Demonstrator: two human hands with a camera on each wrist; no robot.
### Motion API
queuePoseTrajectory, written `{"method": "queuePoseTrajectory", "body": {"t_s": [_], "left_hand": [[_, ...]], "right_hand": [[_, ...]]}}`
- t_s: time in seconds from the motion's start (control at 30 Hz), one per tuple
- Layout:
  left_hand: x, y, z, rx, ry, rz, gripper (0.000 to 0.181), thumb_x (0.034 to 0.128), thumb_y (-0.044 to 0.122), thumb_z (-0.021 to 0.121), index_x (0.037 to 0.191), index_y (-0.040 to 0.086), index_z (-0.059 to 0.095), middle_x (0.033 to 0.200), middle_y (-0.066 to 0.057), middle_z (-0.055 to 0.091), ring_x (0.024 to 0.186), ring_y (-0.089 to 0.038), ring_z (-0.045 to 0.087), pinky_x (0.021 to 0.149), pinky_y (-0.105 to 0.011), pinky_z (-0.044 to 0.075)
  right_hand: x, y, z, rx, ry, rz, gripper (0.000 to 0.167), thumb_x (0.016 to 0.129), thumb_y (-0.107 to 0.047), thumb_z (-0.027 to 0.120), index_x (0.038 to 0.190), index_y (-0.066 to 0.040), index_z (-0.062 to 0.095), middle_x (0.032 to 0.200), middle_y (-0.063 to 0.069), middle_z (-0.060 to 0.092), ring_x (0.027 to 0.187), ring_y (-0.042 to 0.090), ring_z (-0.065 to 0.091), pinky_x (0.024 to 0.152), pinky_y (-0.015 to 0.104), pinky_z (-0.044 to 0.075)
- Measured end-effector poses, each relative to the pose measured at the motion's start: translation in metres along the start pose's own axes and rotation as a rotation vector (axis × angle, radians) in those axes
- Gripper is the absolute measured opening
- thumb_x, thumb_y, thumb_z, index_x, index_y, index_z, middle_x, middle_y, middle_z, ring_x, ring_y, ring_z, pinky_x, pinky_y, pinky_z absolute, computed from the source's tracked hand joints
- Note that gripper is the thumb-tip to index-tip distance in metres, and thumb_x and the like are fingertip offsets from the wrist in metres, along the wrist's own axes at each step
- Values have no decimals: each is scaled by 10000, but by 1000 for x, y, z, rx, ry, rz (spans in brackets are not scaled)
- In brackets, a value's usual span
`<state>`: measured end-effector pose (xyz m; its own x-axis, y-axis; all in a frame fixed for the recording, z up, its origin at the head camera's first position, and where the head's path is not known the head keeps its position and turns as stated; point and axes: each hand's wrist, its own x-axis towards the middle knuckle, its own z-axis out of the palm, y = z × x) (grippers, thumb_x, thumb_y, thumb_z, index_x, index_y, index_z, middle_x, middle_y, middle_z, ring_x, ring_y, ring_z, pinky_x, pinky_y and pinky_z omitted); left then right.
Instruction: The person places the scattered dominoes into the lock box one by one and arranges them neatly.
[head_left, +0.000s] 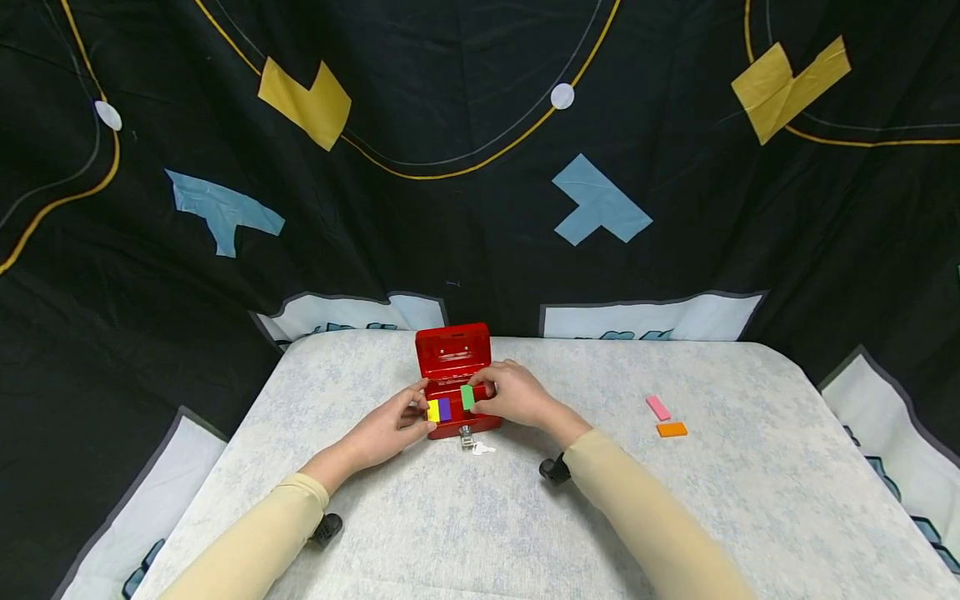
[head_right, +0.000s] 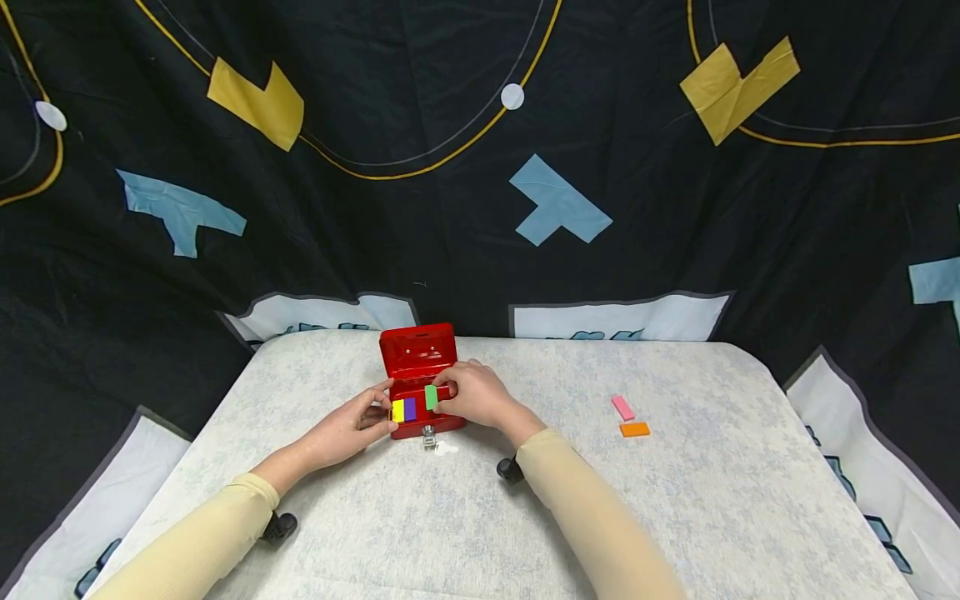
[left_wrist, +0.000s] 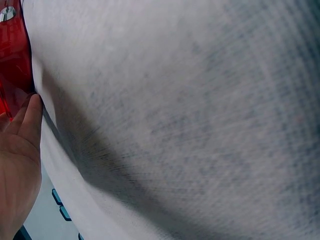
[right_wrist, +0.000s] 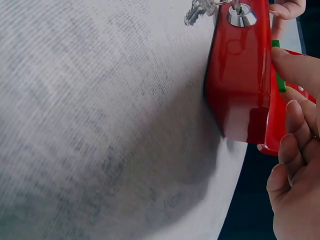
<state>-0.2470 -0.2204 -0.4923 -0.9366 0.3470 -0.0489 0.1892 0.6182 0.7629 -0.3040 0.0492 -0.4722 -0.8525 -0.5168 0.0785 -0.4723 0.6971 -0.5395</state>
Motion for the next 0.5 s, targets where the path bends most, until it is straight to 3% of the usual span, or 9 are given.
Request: {"method": "queuePoseTrajectory", "body": {"t_s": [0.3, 0.5], "left_hand": [[0, 0, -1, -10, -10, -9, 359, 975, 363, 718, 1177, 133, 530, 1674, 46, 251, 1277, -211, 590, 1078, -385, 476], [-1, -1, 0, -17, -12, 10, 363, 981, 362, 709, 1173, 117, 522, 1680, 0, 246, 1268, -235, 600, 1074, -401, 480]], "right_hand": [[11, -2, 7, -59, 13, -38, 352, 849, -355, 843, 1141, -181, 750, 757, -73, 563, 851, 133, 501, 709, 307, 432], [16, -7, 11, -114, -11, -45, 367, 851, -377, 837, 1157, -188, 764, 749, -81, 575, 860, 128, 504, 724, 301, 440]]}}
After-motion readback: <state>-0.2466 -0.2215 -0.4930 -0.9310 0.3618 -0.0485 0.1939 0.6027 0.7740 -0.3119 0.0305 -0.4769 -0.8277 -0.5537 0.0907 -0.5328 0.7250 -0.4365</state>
